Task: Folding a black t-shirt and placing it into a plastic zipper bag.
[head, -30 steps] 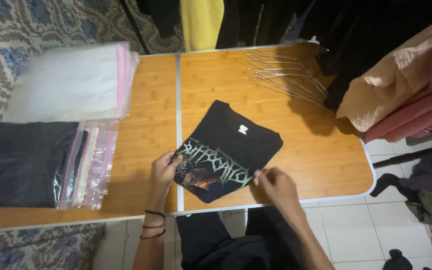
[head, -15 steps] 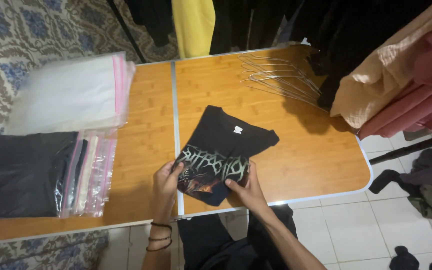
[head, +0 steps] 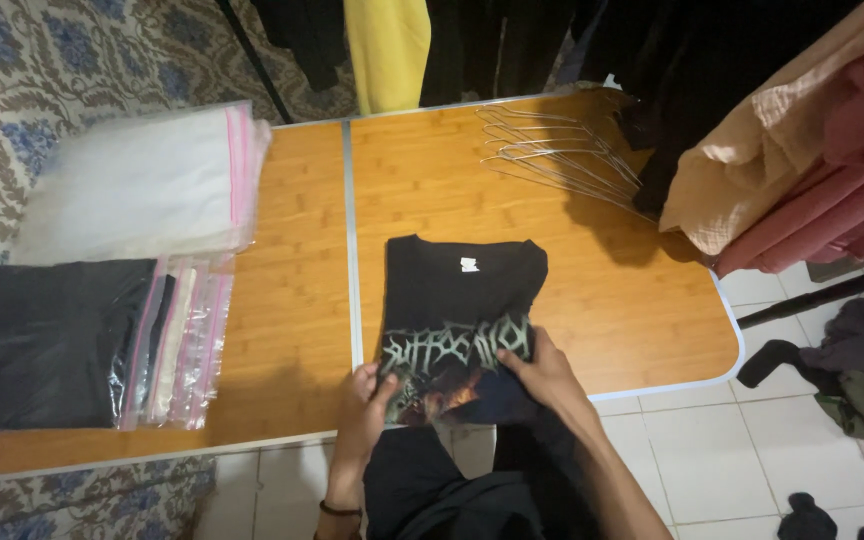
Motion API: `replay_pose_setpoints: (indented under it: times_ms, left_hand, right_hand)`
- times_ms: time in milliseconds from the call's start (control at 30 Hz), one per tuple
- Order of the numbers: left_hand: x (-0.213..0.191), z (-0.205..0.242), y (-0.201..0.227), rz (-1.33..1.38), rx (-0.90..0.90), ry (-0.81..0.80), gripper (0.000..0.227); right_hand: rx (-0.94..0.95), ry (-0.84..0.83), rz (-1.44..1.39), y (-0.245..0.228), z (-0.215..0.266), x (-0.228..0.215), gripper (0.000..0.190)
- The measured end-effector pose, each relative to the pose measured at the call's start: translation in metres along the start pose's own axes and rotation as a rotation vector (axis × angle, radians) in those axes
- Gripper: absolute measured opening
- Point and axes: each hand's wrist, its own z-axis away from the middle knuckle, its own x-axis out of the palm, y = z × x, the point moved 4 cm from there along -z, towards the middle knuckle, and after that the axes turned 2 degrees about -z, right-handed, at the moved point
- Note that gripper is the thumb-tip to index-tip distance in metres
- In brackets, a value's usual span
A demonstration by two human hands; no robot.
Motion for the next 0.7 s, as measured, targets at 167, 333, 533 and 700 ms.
replay_pose_setpoints:
  times_ms: [167,333,533,700]
  left_hand:
    - [-0.01,-0.008,-0.024,-0.365,0.131,-0.08,0.028]
    - [0.001,-0.016,0.061,-0.866,0.288,0.249,0.036]
    - [0.021,-0.127,0.061,-0.839,0.414,0.247,0.061]
    - [0.038,-0.157,0.055,-0.802,0.176,0.305,0.051]
  right_hand:
    - [0.262,-0.135,0.32,-0.051,0.023,-0.042,0.08]
    - [0.093,0.109,0.224,-0.027,-0.037,-0.052,0.082]
    - [0.026,0.191,0.213,-0.031,-0.107,-0.043,0.066]
    - [-0.258,0.436,0.007,-0.061,-0.099,-0.046,0.024]
